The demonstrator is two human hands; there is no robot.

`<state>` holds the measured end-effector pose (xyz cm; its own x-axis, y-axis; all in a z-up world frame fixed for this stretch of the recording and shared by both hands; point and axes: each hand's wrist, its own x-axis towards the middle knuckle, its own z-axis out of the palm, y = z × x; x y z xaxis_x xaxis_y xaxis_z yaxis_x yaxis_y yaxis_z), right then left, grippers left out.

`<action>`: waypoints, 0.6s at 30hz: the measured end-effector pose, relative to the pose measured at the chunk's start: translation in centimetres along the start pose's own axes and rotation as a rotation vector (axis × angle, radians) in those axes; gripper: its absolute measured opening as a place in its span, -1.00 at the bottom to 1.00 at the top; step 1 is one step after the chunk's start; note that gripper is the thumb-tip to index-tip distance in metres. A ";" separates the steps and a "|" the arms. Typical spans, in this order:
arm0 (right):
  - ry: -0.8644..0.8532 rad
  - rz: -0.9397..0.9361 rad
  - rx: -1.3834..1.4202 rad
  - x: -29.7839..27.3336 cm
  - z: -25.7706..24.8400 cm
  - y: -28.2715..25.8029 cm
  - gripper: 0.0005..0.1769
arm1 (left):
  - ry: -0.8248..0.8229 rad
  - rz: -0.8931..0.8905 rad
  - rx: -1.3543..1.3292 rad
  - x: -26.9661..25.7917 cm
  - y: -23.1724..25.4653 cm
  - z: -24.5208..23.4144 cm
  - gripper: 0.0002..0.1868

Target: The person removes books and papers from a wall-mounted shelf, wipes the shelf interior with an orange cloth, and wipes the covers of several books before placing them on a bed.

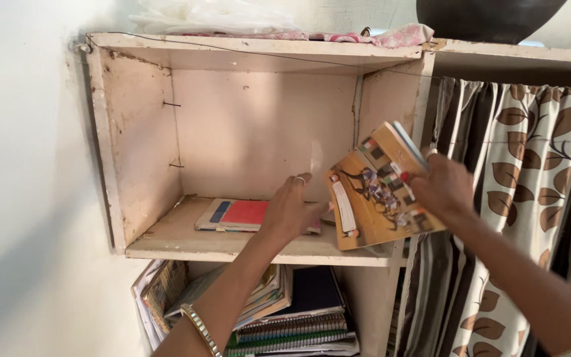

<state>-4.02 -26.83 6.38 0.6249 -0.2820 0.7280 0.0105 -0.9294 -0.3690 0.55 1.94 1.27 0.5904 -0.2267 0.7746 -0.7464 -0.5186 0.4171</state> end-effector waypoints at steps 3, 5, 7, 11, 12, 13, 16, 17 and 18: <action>-0.003 -0.169 -0.027 -0.8 -4.5 -2.3 -0.36 | 0.006 -0.030 0.020 0.7 0.9 -0.1 0.08; -0.084 -0.194 0.023 -1.4 -7.1 -4.1 -0.37 | 0.009 -0.079 0.066 1.2 1.6 -0.3 0.22; -0.180 -0.198 0.104 -2.4 -9.0 -5.5 -0.40 | 0.066 -0.044 0.033 1.5 2.1 -0.5 0.29; -0.365 -0.229 0.221 -3.1 -10.1 -7.8 -0.43 | -0.147 -0.073 -0.406 1.1 2.0 -0.8 0.15; -0.400 -0.254 0.225 -3.1 -10.0 -8.1 -0.42 | -0.212 -0.038 -0.543 0.6 1.8 -0.8 0.00; -0.407 -0.305 0.266 -3.0 -9.7 -8.3 -0.37 | -0.277 -0.002 -0.680 0.0 1.6 -0.6 -0.15; -0.429 -0.389 0.338 -2.5 -7.9 -8.7 -0.30 | -0.298 0.023 -0.827 -1.1 0.7 -0.7 -0.38; -0.437 -0.371 0.325 -2.2 -7.2 -8.7 -0.33 | -0.276 0.017 -0.833 -1.5 0.3 -0.8 -0.42; -0.445 -0.356 0.310 -1.8 -6.4 -8.7 -0.36 | -0.236 -0.014 -0.829 -1.9 0.0 -0.9 -0.42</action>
<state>-10.29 -19.74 11.97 0.8044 0.2185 0.5524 0.4604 -0.8170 -0.3472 -0.82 3.12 0.25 0.5807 -0.4380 0.6862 -0.6678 0.2259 0.7093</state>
